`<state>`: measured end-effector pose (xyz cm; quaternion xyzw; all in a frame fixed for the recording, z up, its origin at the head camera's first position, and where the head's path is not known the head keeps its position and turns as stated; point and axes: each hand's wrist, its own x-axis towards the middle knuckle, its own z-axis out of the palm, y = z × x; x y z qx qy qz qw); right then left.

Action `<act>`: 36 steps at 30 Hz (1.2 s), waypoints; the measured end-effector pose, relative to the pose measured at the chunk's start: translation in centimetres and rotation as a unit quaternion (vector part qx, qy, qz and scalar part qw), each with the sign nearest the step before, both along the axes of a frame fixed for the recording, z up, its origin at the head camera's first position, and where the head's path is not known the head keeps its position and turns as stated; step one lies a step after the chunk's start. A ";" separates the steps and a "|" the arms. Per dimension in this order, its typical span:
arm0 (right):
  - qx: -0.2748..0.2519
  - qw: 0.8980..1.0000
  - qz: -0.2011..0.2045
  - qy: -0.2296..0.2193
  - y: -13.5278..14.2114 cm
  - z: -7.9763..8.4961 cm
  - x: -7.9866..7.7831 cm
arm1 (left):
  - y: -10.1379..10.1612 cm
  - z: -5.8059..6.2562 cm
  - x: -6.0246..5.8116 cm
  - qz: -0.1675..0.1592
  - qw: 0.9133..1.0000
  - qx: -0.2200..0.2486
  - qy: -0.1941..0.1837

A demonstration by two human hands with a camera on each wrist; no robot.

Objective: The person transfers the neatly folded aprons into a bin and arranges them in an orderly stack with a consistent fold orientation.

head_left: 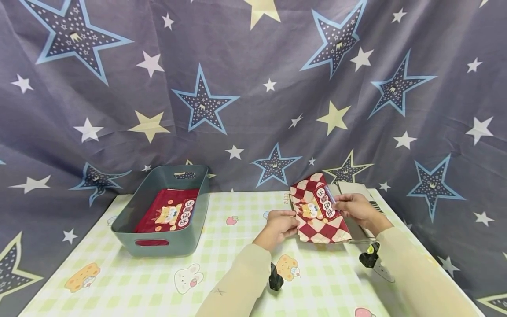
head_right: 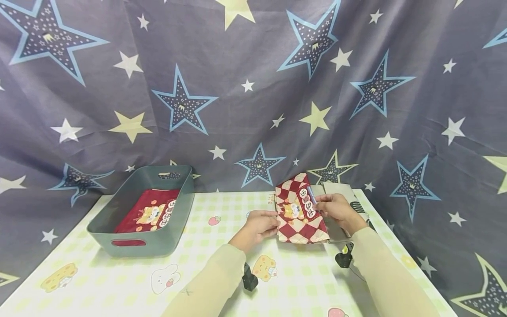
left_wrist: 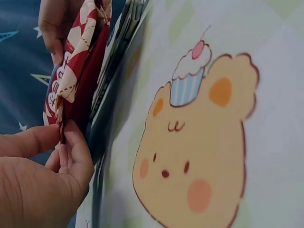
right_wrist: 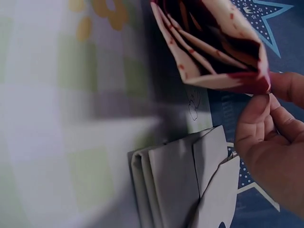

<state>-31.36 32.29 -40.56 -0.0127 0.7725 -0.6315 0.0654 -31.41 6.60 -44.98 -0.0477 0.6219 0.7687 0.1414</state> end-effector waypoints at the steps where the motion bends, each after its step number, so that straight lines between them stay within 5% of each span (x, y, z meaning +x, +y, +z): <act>1: -0.002 1.000 0.001 0.001 -0.1 0.1 0.0 | -0.1 0.0 0.0 0.001 1.000 0.000 0.002; 23: -0.052 0.997 -0.002 0.053 -1.8 1.1 0.3 | -2.4 2.5 0.2 0.013 0.999 0.007 0.033; 36: -0.043 0.996 -0.017 0.074 -3.1 0.4 0.0 | -4.0 2.7 0.1 0.013 0.998 -0.008 0.059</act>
